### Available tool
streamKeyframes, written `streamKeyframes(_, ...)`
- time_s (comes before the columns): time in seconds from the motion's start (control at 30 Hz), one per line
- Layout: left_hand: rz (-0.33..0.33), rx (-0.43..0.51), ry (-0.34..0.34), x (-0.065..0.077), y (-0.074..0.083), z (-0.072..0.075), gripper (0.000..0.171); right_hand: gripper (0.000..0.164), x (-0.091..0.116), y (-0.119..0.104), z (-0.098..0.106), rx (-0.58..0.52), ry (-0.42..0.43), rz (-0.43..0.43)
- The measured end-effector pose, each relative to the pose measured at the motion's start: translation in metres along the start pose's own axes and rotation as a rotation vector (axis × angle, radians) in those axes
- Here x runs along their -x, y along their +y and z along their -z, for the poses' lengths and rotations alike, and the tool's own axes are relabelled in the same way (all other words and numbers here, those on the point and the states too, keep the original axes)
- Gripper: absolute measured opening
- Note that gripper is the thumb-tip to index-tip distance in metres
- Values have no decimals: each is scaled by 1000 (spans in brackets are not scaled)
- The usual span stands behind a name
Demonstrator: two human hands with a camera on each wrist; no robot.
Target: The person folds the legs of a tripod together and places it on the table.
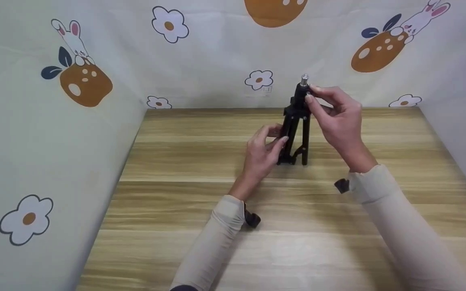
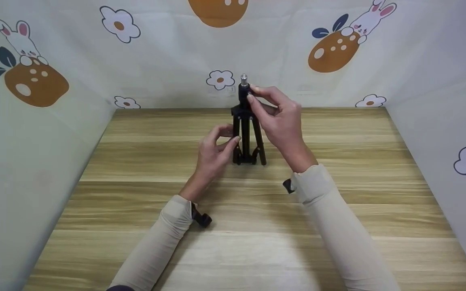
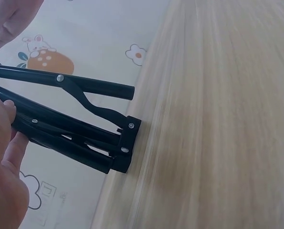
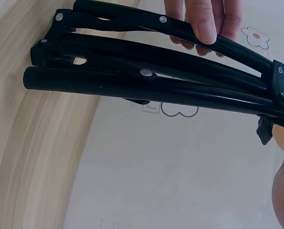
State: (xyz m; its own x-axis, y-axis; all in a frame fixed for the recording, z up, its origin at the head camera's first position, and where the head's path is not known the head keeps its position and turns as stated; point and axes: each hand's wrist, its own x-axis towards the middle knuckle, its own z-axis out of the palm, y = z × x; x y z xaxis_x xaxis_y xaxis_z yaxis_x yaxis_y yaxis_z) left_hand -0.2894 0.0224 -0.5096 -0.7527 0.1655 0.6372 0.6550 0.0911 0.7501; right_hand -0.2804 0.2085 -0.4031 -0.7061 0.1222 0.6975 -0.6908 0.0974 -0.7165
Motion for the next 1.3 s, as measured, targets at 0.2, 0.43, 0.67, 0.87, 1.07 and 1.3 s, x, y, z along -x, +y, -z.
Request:
streamKeyframes(0.2, 12, 0, 9, 0, 1, -2, 25, 21, 0, 0, 0, -12, 2, 4)
streamKeyframes(0.43, 18, 11, 4, -1, 0, -6, 25, 21, 0, 0, 1, -8, 3, 14)
streamKeyframes(0.67, 17, 5, -12, -2, -3, -5, 26, 21, 0, -1, 0, -22, 9, 7)
streamKeyframes(0.87, 8, 10, -33, -1, -5, -4, 27, 21, 1, -3, 1, -19, -2, -1)
streamKeyframes(1.07, 6, 10, -45, -2, -6, -2, 27, 23, 0, -5, 3, 9, -21, 3)
streamKeyframes(1.3, 0, -14, -42, -1, -6, -1, 28, 37, 3, -2, 8, 34, -82, -4)
